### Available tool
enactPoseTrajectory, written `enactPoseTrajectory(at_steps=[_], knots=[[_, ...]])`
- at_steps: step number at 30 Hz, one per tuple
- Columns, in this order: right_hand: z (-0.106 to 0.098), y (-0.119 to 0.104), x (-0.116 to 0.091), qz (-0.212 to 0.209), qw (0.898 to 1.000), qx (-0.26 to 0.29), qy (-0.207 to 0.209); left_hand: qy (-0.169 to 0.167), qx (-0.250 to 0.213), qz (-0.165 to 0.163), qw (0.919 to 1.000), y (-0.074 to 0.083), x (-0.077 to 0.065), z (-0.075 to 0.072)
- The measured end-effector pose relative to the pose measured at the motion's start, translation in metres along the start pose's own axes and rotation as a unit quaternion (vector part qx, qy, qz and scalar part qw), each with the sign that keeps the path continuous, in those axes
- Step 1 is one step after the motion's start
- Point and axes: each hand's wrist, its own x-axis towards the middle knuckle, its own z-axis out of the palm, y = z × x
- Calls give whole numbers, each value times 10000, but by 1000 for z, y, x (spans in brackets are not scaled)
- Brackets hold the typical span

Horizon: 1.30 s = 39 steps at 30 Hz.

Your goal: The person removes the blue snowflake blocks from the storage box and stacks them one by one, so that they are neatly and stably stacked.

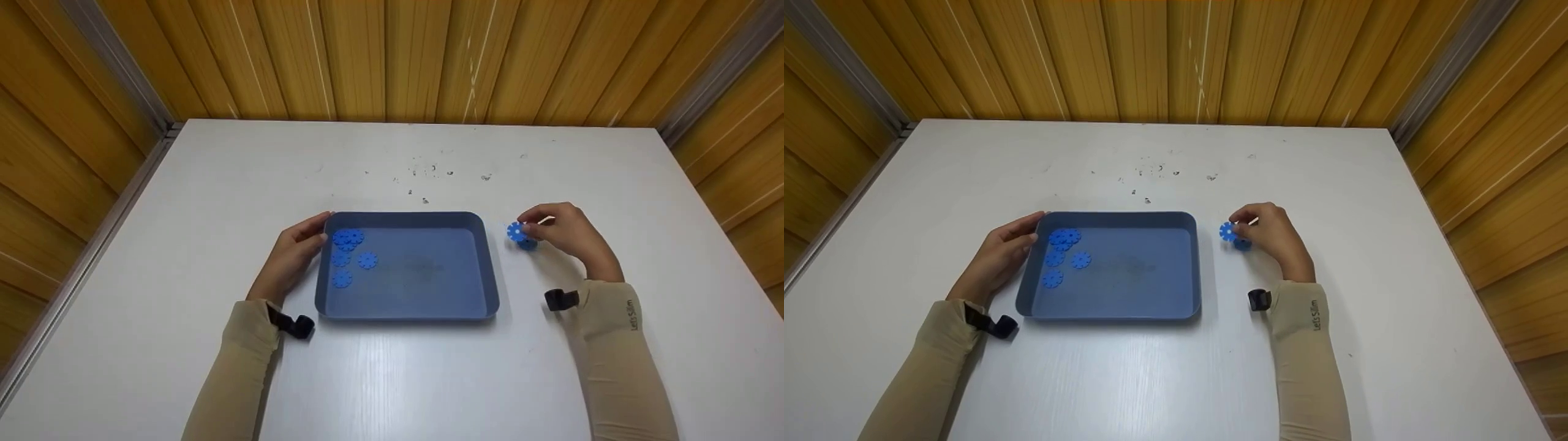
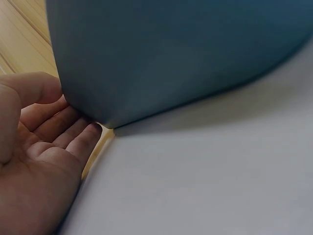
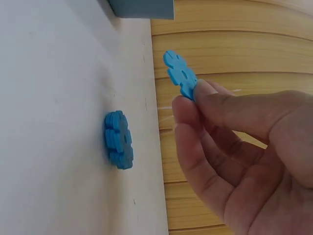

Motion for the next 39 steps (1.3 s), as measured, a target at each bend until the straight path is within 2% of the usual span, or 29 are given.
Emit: enactPoseTrajectory(at_steps=[15,30,39], knots=[[-2,20,3,604,9979,-92,-220,-51,22,64,10000,-2,0,-1],[-3,28,1,729,9969,34,-283,54,-161,13,9999,-3,1,0],[-3,29,0,711,9970,39,-299,62,-87,61,9999,-2,1,0]])
